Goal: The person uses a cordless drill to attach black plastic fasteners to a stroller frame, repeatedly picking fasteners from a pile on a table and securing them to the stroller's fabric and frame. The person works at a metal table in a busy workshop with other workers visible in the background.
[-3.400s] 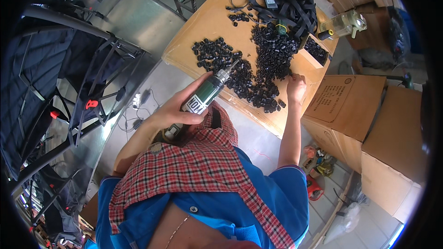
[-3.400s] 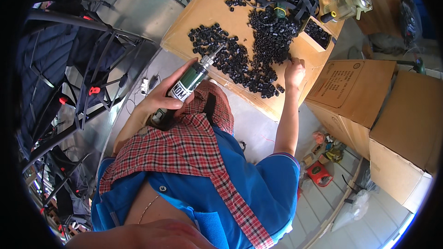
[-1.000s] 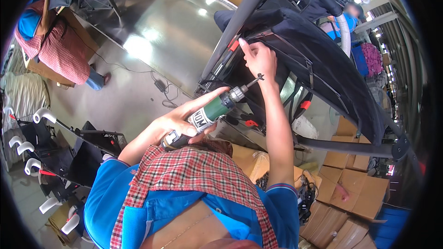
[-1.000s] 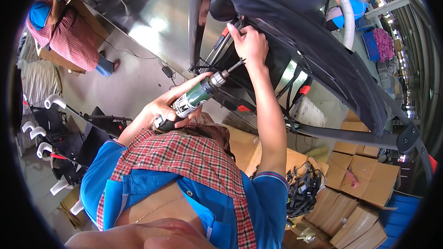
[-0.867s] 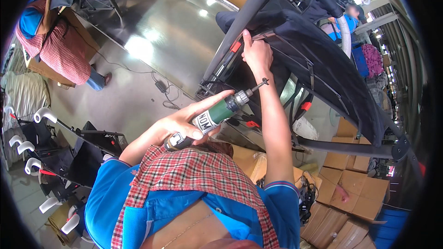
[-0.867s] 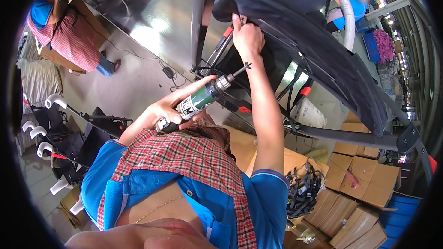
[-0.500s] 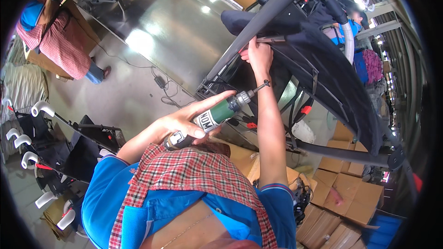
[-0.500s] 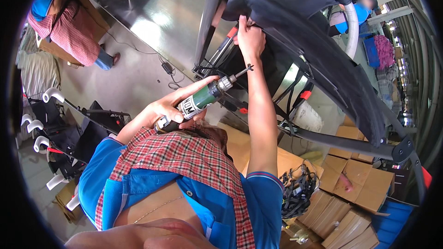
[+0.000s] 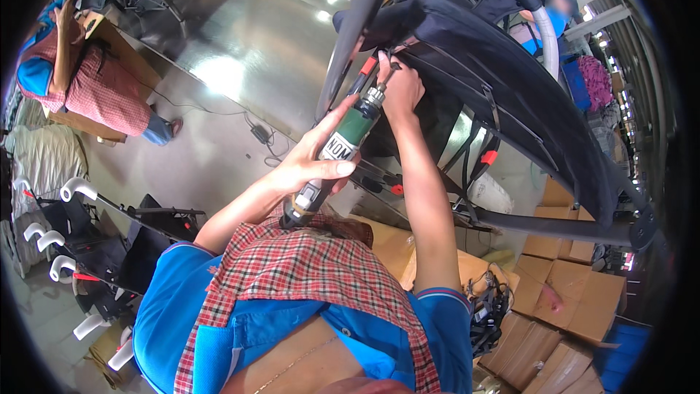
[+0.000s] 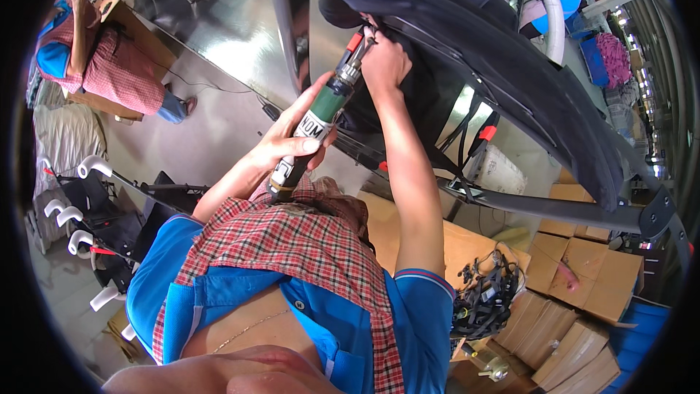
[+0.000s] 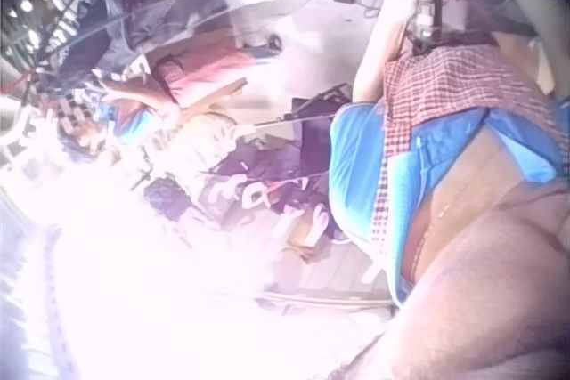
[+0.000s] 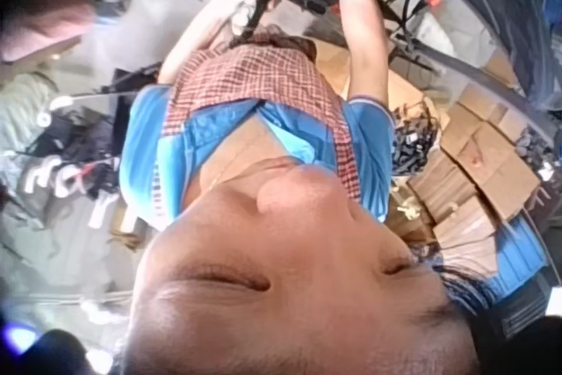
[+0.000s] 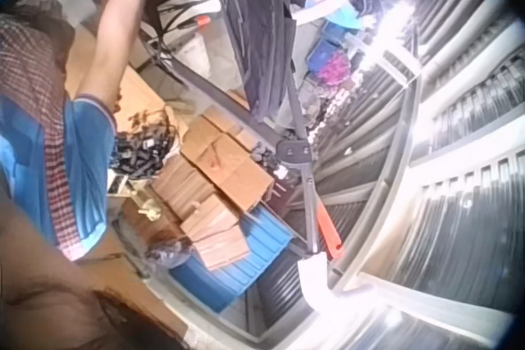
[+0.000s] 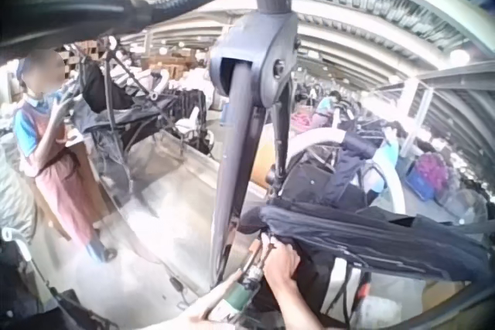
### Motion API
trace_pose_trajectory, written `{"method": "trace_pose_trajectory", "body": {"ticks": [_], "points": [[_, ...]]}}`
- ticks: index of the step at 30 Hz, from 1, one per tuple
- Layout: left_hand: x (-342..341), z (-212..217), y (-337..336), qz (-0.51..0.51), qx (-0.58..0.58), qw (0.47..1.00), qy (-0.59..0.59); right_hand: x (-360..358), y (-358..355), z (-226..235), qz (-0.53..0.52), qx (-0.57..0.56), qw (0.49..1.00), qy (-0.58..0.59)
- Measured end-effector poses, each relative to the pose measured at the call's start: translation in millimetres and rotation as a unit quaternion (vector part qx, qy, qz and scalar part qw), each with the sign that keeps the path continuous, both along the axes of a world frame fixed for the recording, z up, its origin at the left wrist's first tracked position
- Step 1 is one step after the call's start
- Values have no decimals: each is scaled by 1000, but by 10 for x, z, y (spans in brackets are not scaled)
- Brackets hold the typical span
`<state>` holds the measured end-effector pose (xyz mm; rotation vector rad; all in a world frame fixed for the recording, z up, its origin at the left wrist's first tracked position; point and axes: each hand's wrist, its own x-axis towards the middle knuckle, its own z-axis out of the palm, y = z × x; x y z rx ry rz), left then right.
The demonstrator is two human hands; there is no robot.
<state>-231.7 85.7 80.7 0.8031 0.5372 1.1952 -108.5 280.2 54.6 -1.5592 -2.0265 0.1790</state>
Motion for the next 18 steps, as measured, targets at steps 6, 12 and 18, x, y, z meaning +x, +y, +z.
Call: {"method": "trace_pose_trajectory", "body": {"ticks": [6, 12, 18], "points": [[153, 17, 180, 104, 9, 987, 119, 81, 29, -146, 88, 215, 972, 43], [219, 95, 284, 129, -28, 972, 192, 167, 190, -316, 172, 187, 950, 181], [249, 56, 344, 134, -31, 967, 213, 197, 225, -289, 191, 187, 936, 231]]}}
